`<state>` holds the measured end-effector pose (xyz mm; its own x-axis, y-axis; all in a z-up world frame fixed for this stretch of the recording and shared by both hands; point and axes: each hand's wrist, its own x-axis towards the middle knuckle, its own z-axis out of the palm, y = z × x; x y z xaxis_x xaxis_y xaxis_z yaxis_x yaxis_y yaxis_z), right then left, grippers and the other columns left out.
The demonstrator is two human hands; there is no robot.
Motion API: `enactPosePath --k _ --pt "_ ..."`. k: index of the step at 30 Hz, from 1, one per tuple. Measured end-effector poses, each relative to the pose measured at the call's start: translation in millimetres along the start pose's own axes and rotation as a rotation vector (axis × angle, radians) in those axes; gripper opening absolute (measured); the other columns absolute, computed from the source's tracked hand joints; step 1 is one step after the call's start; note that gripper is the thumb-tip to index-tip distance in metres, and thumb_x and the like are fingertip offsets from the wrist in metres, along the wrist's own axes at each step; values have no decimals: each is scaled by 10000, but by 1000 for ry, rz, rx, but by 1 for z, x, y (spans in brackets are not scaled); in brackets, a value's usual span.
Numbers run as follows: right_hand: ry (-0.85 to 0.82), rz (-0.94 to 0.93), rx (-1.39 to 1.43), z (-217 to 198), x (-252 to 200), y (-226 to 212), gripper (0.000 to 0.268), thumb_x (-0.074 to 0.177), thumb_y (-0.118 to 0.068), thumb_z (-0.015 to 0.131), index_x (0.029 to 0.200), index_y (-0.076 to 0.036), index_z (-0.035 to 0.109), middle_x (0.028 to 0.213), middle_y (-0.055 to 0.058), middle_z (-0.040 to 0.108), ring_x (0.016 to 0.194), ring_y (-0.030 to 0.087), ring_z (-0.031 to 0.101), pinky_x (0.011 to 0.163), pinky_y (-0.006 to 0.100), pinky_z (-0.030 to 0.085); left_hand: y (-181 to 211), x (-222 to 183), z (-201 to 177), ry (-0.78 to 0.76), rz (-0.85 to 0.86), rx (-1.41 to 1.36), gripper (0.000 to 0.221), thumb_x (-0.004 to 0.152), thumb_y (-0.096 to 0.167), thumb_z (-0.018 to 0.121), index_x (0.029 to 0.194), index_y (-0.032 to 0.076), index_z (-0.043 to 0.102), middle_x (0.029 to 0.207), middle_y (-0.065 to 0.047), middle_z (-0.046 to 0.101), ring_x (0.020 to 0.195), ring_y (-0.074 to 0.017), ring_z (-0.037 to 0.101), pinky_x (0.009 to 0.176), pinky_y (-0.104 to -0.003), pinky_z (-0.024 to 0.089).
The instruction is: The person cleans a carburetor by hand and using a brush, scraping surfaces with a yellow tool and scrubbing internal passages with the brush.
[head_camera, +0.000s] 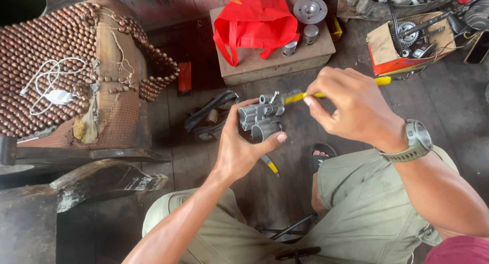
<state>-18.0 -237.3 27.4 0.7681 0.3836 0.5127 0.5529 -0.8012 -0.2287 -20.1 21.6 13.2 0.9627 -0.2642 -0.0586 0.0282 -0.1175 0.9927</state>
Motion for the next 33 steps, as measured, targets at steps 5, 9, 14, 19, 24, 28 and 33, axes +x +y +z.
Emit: enactPosePath --k 5,9,14,19,24,28,33 --pt "43 3 301 -5 11 -26 78 947 -68 722 989 -105 667 840 37 617 708 257 624 673 369 533 0 0 4 2 8 -44 891 616 360 965 1367 96 565 1196 -220 672 1146 -326 674 927 -409 605" --pt "-47 -74 122 -8 10 -13 79 909 -74 746 926 -86 669 788 84 606 704 321 637 650 441 500 3 1 4 5 8 -36 897 633 364 956 1379 84 545 1206 -227 667 1160 -335 671 940 -410 605" --pt "-21 -15 212 -8 11 -22 81 934 -92 733 963 -102 658 832 47 602 736 293 635 698 411 501 1 0 4 20 32 24 902 626 351 958 1385 112 533 1216 -212 666 1172 -366 676 958 -441 603" --pt "-78 -15 211 -6 9 -20 103 906 -38 729 957 -87 653 789 58 584 697 298 634 678 416 506 4 -4 6 25 107 101 884 637 346 959 1374 112 531 1217 -207 651 1182 -391 666 959 -478 591" --pt "-20 61 234 -7 6 -26 92 949 -48 717 967 -92 638 777 39 582 602 212 609 584 349 510 4 -3 7 73 199 195 873 643 319 972 1368 88 544 1234 -186 621 1188 -398 643 973 -494 562" --pt "44 0 233 -6 8 -27 80 945 -17 692 978 -74 646 792 46 585 559 201 601 545 338 508 2 -4 8 52 210 194 865 643 264 973 1365 90 530 1228 -181 593 1181 -432 636 888 -500 627" --pt "108 -68 134 -20 10 -17 69 1011 -11 689 1003 7 623 945 106 676 849 289 619 757 388 423 -1 -4 6 49 294 397 806 667 340 942 1335 142 537 1244 -55 611 1146 -222 604 976 -368 500"
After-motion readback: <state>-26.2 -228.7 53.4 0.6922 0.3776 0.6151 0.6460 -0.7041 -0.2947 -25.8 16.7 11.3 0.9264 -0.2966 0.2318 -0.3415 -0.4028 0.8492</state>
